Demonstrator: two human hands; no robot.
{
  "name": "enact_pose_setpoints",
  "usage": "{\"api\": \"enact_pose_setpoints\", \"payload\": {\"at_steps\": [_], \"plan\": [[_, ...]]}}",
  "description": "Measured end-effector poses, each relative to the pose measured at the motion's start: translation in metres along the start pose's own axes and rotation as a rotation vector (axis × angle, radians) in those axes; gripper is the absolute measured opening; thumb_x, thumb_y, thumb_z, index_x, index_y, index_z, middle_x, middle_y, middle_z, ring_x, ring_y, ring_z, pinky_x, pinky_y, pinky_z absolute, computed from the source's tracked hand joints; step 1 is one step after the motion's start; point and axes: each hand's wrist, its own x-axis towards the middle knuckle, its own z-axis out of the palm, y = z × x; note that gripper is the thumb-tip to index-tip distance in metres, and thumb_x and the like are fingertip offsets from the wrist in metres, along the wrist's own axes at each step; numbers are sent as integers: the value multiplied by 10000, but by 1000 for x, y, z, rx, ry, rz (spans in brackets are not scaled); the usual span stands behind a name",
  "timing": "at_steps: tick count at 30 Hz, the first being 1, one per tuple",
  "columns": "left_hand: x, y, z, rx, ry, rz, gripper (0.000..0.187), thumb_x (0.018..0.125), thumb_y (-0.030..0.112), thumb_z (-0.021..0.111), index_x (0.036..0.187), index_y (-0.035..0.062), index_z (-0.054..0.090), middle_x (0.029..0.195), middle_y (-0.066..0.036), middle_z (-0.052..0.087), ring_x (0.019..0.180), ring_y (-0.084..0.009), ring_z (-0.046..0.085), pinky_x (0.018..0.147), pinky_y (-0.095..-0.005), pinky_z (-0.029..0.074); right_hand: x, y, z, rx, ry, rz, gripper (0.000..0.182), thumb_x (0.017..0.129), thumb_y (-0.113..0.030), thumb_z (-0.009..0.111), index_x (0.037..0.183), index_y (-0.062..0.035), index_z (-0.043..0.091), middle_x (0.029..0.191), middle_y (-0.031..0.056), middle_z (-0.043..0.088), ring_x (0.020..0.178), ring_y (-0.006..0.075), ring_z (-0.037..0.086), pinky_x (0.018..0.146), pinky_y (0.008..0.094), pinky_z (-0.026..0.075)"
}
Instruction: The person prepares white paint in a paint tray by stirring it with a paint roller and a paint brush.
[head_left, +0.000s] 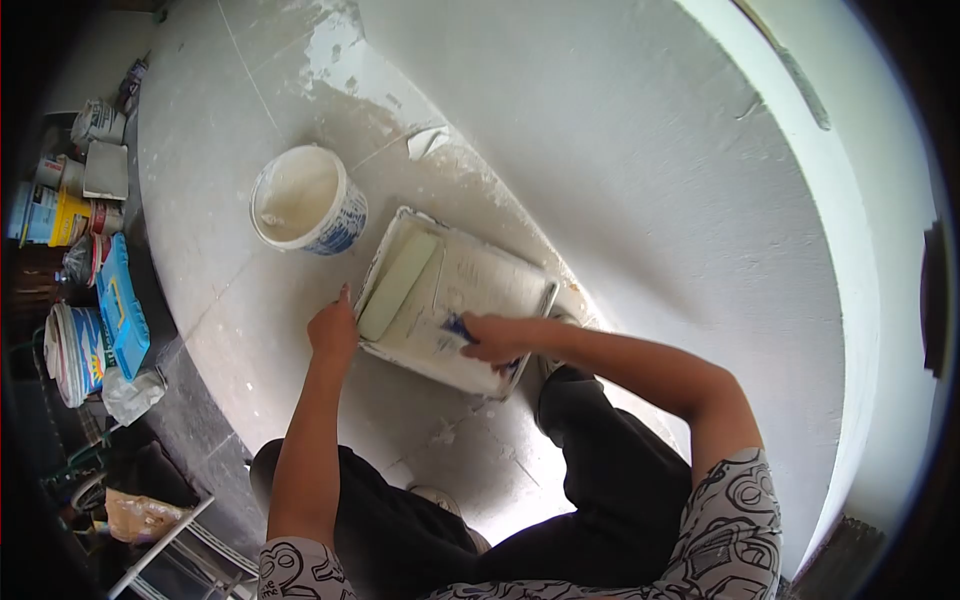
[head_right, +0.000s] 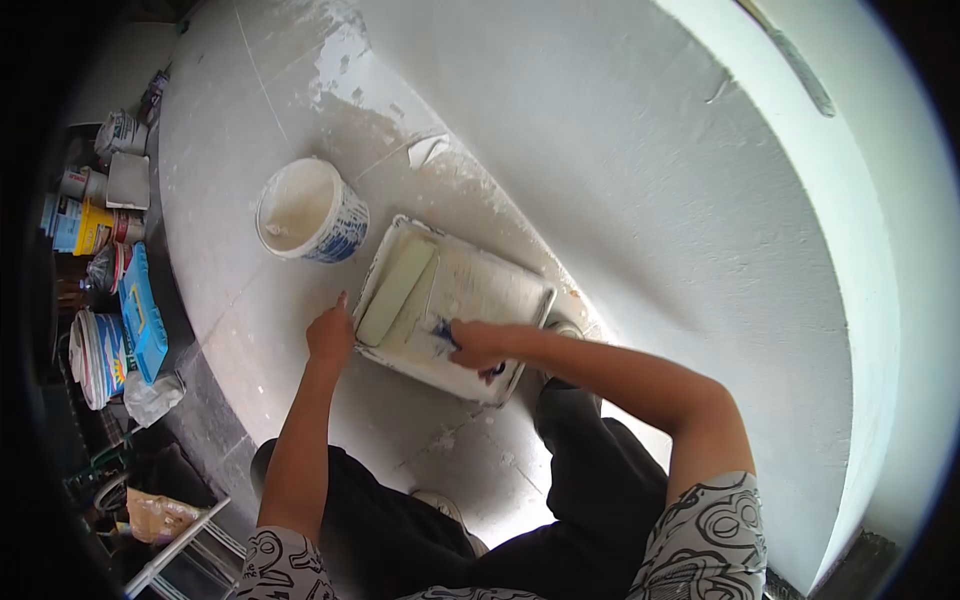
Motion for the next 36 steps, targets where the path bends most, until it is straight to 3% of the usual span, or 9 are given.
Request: {"api": "enact_pose_setpoints", "payload": {"at_steps": [4,10,16,20,23,24,29,32,36], "plan": [[5,7,-1,27,68,-100,659,888,207,694,1484,84,443,1188,-176,668,1057,-362,655,845,-496,539,26,44,48,-142,55,-113,859,994,-397,606,1477,121,119,1081,283,653,832,345,701,777,428,563],[-37,90,-66,-231,-47,632,706,779,142,759,1418,43,477,1326,-153,569,1205,-316,575,968,-447,513,-46,-41,0,582,-5,-333,1065,993,-542,581,1567,41,-99,1293,259,554,890,265,689,719,345,579],[10,55,-71,-995,237,192,419,890,230,760,1211,-12,645,1102,-152,706,1050,-247,673,901,-368,515,-56,-76,-7,315,216,-580,847,1009,-520,566,1591,-86,129,1421,216,512,1018,268,680,691,331,591],[36,33,-74,-1008,391,16,360,941,262,724,1155,-26,684,1001,-142,729,952,-240,689,869,-359,517,-194,-149,-45,-469,868,-899,374,971,-206,679,1292,-28,609,1195,131,708,799,176,691,671,297,573],[61,15,-56,-1158,285,-34,449,924,273,741,1246,-23,639,1090,-145,715,1000,-228,675,891,-354,512,-293,-168,-89,-615,1885,-558,180,987,-181,638,1123,-101,725,1003,117,770,785,198,730,647,315,563],[65,14,-51,-1153,254,-37,482,918,274,747,1276,-23,619,1120,-147,709,1018,-225,670,900,-353,509,-322,-162,-114,-771,2042,-87,223,993,-248,621,1150,-138,735,1046,151,764,886,252,753,755,365,587],[55,21,-48,-1198,170,-67,660,873,296,784,1390,-23,524,1232,-174,671,1120,-255,644,981,-365,484,-388,-65,-261,-891,1691,735,490,949,-508,593,1213,-112,712,1265,200,674,1235,454,576,1064,536,452],[76,19,-28,-1110,171,-93,819,801,425,818,1402,-37,507,1319,-228,625,1227,-326,607,1049,-422,454,-396,-13,-289,-840,1567,484,508,932,-571,600,1196,-157,729,1321,151,647,1333,435,478,1048,589,427],[76,47,-37,-887,287,-469,836,787,461,778,1355,-92,513,1402,-304,520,1303,-453,511,1066,-479,452,-379,-30,-238,-964,1864,688,486,1054,-453,450,1233,-13,552,1362,201,527,1313,409,460,983,637,441]]}}
